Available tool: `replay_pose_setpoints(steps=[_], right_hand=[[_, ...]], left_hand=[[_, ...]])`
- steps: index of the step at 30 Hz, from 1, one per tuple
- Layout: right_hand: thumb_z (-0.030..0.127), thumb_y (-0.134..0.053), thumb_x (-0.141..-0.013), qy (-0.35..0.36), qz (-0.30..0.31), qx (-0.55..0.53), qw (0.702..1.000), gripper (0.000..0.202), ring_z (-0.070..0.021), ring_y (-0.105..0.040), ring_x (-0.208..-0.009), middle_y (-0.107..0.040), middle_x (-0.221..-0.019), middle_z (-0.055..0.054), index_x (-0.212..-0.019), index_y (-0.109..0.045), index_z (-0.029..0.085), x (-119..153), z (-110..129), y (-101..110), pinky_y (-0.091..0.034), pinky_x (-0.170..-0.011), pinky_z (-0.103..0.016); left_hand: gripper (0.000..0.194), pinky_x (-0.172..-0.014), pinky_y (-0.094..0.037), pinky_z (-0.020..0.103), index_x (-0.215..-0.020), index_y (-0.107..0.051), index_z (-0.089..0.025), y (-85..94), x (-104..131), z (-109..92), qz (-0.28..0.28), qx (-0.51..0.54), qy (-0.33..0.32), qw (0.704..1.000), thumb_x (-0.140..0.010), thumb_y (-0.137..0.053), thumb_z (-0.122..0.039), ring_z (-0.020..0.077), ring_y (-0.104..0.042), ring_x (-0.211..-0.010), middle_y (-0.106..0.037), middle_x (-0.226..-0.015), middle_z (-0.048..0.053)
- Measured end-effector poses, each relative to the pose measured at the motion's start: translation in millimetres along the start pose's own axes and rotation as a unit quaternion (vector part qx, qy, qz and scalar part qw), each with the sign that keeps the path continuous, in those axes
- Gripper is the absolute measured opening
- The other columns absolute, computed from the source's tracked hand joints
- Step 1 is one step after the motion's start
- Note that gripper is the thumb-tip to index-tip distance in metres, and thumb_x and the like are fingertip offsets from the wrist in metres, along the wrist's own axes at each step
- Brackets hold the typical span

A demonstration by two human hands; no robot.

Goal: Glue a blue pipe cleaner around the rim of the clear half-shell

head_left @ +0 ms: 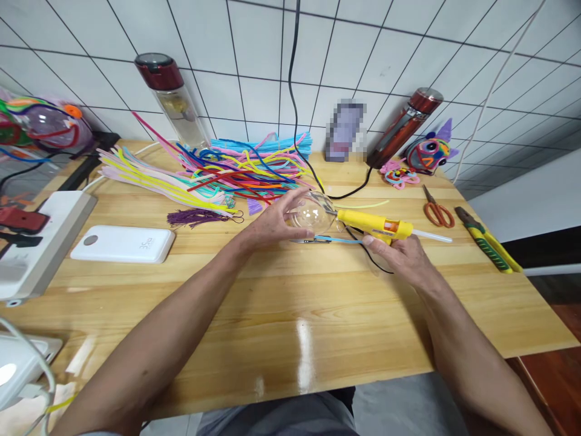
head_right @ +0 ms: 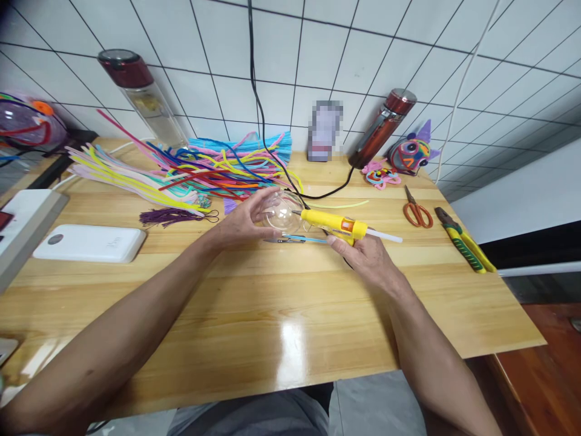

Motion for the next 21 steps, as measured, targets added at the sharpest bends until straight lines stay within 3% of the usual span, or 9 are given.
replay_pose_setpoints(steps=[8, 15, 21], right_hand=[[0.060, -0.071, -0.094, -0.001, -0.002, 0.011, 1.000, 0.039, -0.0292, -0.075, -0.081, -0.083, -0.091, -0.006, -0.097, -0.084, 0.023, 1, -6, -1, -0.064, -0.077, -0.042], [0.062, -0.070, -0.094, -0.001, -0.002, 0.016, 1.000, 0.041, -0.0283, -0.073, -0.078, -0.081, -0.086, -0.006, -0.093, -0.082, 0.023, 1, -8, 0, -0.062, -0.074, -0.041], [0.063, -0.070, -0.094, -0.017, -0.002, 0.013, 1.000, 0.042, -0.0293, -0.075, -0.078, -0.081, -0.087, -0.006, -0.101, -0.084, 0.023, 3, -10, -1, -0.063, -0.076, -0.043]], left_hand=[[0.114, -0.137, -0.042, 0.058, -0.169, -0.047, -0.029, 1.7, -1, 2, -0.007, 0.047, 0.010, 0.999, -0.071, -0.101, -0.047, 0.0439, -0.041, -0.169, -0.045, -0.180, 0.015], [0.123, -0.139, -0.036, 0.059, -0.174, -0.037, -0.034, 3.9, -3, 11, -0.017, 0.062, 0.008, 0.998, -0.071, -0.099, -0.055, 0.0434, -0.029, -0.175, -0.026, -0.189, 0.012], [0.130, -0.141, -0.032, 0.058, -0.175, -0.034, -0.030, 3.0, -5, 7, -0.024, 0.083, 0.019, 0.996, -0.066, -0.100, -0.059, 0.0436, -0.024, -0.176, -0.022, -0.190, 0.015]])
Point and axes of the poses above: each hand's wrist, its own x-axis away from the middle knuckle, its own y-axis out of the back of the hand, z = x × y, the point moved 4 cm from there along -x, towards the middle knuckle
